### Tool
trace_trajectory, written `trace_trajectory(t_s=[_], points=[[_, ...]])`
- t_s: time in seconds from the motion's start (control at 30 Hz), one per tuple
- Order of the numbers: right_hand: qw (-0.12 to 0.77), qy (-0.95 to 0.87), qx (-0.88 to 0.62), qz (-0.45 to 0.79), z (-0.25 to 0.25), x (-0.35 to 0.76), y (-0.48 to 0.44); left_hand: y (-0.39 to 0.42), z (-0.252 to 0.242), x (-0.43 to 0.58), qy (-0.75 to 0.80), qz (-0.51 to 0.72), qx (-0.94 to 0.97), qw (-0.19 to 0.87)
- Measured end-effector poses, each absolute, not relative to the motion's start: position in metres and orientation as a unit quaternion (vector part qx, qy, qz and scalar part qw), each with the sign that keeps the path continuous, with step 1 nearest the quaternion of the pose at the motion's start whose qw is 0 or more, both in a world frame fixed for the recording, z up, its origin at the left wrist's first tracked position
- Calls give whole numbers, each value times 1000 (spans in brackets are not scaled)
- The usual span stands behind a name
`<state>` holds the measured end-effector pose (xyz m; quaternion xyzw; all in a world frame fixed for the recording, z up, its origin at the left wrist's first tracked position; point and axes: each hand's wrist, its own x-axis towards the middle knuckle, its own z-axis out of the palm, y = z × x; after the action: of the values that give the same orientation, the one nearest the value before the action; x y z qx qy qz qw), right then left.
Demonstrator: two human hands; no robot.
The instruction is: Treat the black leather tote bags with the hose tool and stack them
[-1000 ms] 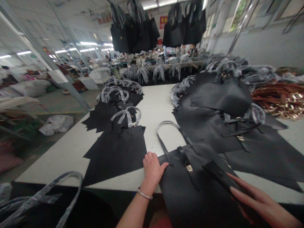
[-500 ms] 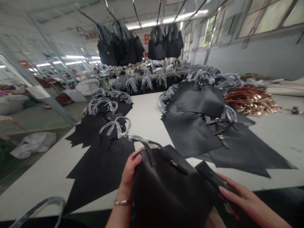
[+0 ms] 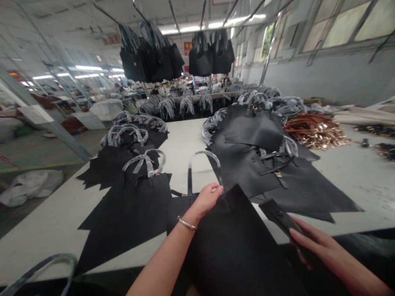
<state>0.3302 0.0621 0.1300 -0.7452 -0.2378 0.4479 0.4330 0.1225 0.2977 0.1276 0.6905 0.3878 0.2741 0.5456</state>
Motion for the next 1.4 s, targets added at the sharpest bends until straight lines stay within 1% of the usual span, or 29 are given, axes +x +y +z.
trace_trajectory(t_s=[0.07,0.17,0.3,0.4,0.5,0.67,0.93,1.03,1.13,1.2,1.27,1.4], points=[[403,-262,-746,460,127,331,65,287,107,114,394,225,764,459],[348,-308,-729,503,117,328,76,261,85,87,347,171,848,361],[300,-331,-703,554,107,318,101,225,55,65,337,165,891,256],[271,-341,-700,566,107,315,119,211,36,65,337,168,902,213],[253,-329,-699,582,112,316,137,209,30,67,326,173,908,198],[229,-300,-709,596,123,314,160,210,34,66,329,172,907,200],[195,-310,-712,600,125,319,156,208,38,66,339,178,900,208],[220,-359,-716,556,119,309,172,209,38,66,336,177,902,204],[280,-427,-720,470,119,297,193,207,34,66,333,192,902,196],[297,-442,-714,455,123,294,201,206,29,66,329,208,901,194],[273,-435,-707,487,126,295,202,204,25,65,324,223,899,195],[189,-389,-699,570,123,300,195,204,21,65,318,242,895,199]])
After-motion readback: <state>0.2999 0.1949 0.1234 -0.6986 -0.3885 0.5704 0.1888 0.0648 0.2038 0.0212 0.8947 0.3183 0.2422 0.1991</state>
